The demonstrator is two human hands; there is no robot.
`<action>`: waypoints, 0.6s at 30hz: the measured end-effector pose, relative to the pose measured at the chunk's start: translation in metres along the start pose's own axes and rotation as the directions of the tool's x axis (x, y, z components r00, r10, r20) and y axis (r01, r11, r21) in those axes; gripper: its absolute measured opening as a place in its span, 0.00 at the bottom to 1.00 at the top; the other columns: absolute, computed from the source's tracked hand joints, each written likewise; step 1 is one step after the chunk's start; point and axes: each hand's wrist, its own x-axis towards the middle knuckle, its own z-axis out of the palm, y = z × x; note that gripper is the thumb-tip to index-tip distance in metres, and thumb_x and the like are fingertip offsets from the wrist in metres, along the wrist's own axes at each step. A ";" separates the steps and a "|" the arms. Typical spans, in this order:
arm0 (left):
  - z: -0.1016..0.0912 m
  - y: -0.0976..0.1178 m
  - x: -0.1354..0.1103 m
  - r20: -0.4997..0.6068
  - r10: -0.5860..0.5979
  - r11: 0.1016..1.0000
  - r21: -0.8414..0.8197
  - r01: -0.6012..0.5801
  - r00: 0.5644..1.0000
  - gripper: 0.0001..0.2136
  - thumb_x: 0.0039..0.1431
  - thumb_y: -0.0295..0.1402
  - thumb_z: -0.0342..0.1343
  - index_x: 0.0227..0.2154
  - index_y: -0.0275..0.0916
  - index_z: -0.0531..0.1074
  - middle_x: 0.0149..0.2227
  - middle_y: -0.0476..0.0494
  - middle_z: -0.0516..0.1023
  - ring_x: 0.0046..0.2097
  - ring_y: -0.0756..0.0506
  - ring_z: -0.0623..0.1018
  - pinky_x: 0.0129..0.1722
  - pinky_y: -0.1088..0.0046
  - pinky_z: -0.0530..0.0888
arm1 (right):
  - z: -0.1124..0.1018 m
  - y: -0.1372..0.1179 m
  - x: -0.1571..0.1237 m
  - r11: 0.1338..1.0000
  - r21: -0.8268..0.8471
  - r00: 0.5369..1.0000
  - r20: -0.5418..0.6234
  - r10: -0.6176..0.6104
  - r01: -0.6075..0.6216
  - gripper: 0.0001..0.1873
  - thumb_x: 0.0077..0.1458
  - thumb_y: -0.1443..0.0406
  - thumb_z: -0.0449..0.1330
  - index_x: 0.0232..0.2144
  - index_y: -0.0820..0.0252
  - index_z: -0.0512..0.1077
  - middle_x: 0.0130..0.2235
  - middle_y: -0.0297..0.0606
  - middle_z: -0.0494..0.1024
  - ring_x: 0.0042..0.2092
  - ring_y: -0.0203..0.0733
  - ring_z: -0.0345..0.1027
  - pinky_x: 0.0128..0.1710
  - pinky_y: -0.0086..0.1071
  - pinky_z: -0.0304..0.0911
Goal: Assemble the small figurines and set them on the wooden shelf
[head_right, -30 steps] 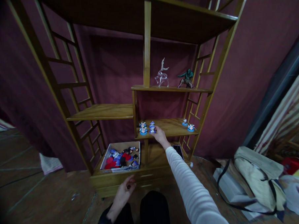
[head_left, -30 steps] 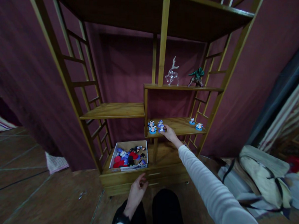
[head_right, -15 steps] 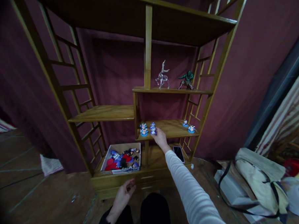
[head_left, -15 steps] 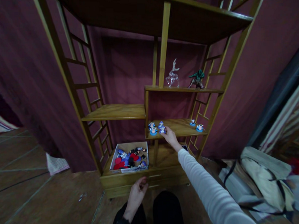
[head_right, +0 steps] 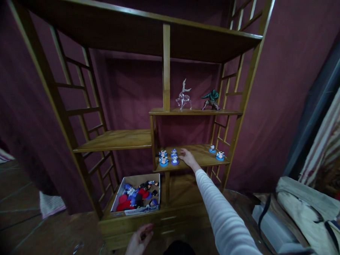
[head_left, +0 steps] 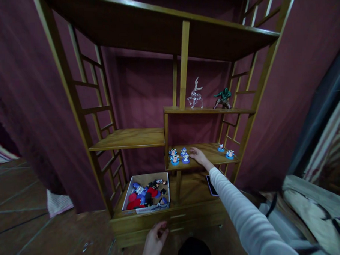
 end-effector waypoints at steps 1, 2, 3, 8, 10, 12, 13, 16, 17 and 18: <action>0.000 0.001 0.000 0.010 0.000 1.000 0.001 0.000 1.000 0.19 0.46 0.44 0.56 0.37 0.35 0.76 0.40 0.35 0.79 0.41 0.41 0.77 0.44 0.66 0.72 | 0.003 0.001 0.003 1.000 0.004 0.999 0.044 -0.004 0.003 0.29 0.36 0.74 0.62 0.46 0.63 0.67 0.43 0.44 0.76 0.45 0.40 0.70 0.50 0.39 0.61; 0.000 0.002 0.000 0.019 0.000 1.000 0.003 0.000 1.000 0.19 0.46 0.44 0.56 0.37 0.35 0.76 0.40 0.36 0.79 0.41 0.41 0.77 0.44 0.66 0.72 | 0.005 0.001 0.005 1.000 0.008 0.996 0.088 0.000 -0.001 0.31 0.36 0.74 0.61 0.47 0.62 0.66 0.44 0.44 0.76 0.46 0.40 0.70 0.50 0.39 0.61; 0.000 0.004 0.000 0.024 -0.001 1.000 0.005 0.000 1.000 0.19 0.46 0.44 0.56 0.37 0.36 0.76 0.40 0.36 0.79 0.41 0.41 0.77 0.44 0.66 0.72 | 0.007 0.001 0.008 1.000 0.010 0.991 0.130 0.008 -0.009 0.32 0.37 0.75 0.61 0.49 0.62 0.66 0.45 0.44 0.76 0.47 0.40 0.69 0.50 0.38 0.61; -0.002 0.011 -0.002 0.022 -0.016 1.000 0.011 0.016 1.000 0.19 0.45 0.46 0.57 0.34 0.36 0.77 0.36 0.37 0.80 0.38 0.41 0.77 0.42 0.66 0.73 | 0.015 0.002 0.018 1.000 -0.003 0.967 0.256 0.012 -0.011 0.36 0.36 0.78 0.58 0.52 0.61 0.64 0.49 0.43 0.74 0.52 0.41 0.67 0.54 0.37 0.60; -0.002 0.011 -0.001 0.026 -0.032 0.999 -0.001 0.032 0.999 0.19 0.44 0.45 0.57 0.34 0.36 0.77 0.35 0.37 0.80 0.38 0.41 0.77 0.41 0.66 0.73 | 0.018 0.003 0.019 1.000 -0.025 0.967 0.254 0.006 0.000 0.37 0.36 0.79 0.57 0.52 0.60 0.64 0.49 0.42 0.74 0.53 0.41 0.66 0.55 0.38 0.58; -0.001 0.010 -0.001 0.029 -0.046 0.999 -0.012 0.046 0.999 0.18 0.44 0.44 0.57 0.34 0.36 0.77 0.36 0.38 0.80 0.39 0.41 0.77 0.42 0.67 0.73 | 0.019 0.003 0.020 0.999 -0.042 0.969 0.248 0.004 0.006 0.37 0.36 0.79 0.57 0.52 0.59 0.64 0.49 0.41 0.74 0.53 0.40 0.66 0.56 0.38 0.57; 0.000 0.009 -0.001 0.032 -0.051 0.999 -0.014 0.052 0.998 0.18 0.44 0.44 0.57 0.34 0.36 0.77 0.37 0.38 0.80 0.40 0.41 0.77 0.43 0.67 0.72 | 0.020 0.003 0.020 0.999 -0.045 0.968 0.253 0.004 0.008 0.37 0.36 0.79 0.57 0.52 0.59 0.64 0.49 0.41 0.74 0.52 0.40 0.66 0.56 0.38 0.57; 0.002 0.008 0.000 0.049 -0.057 0.998 -0.008 0.058 0.997 0.16 0.46 0.42 0.56 0.35 0.37 0.77 0.38 0.38 0.80 0.42 0.41 0.77 0.44 0.67 0.72 | 0.021 0.000 0.018 0.999 -0.046 0.961 0.276 0.006 0.007 0.37 0.37 0.79 0.57 0.53 0.60 0.63 0.49 0.42 0.74 0.52 0.40 0.66 0.55 0.38 0.58; 0.003 0.008 0.000 0.057 -0.055 0.998 -0.003 0.056 0.997 0.16 0.46 0.41 0.56 0.35 0.36 0.77 0.39 0.38 0.80 0.42 0.41 0.77 0.44 0.67 0.71 | 0.021 -0.001 0.018 0.999 -0.047 0.960 0.279 0.008 0.005 0.37 0.37 0.78 0.57 0.53 0.61 0.63 0.49 0.42 0.74 0.52 0.40 0.66 0.55 0.38 0.58; 0.003 0.008 0.000 0.063 -0.053 0.999 0.002 0.053 0.997 0.16 0.47 0.41 0.55 0.35 0.37 0.77 0.39 0.38 0.80 0.42 0.41 0.77 0.44 0.67 0.71 | 0.021 -0.002 0.017 0.999 -0.050 0.960 0.278 0.010 0.004 0.37 0.37 0.79 0.57 0.53 0.61 0.63 0.49 0.43 0.74 0.52 0.40 0.66 0.55 0.38 0.58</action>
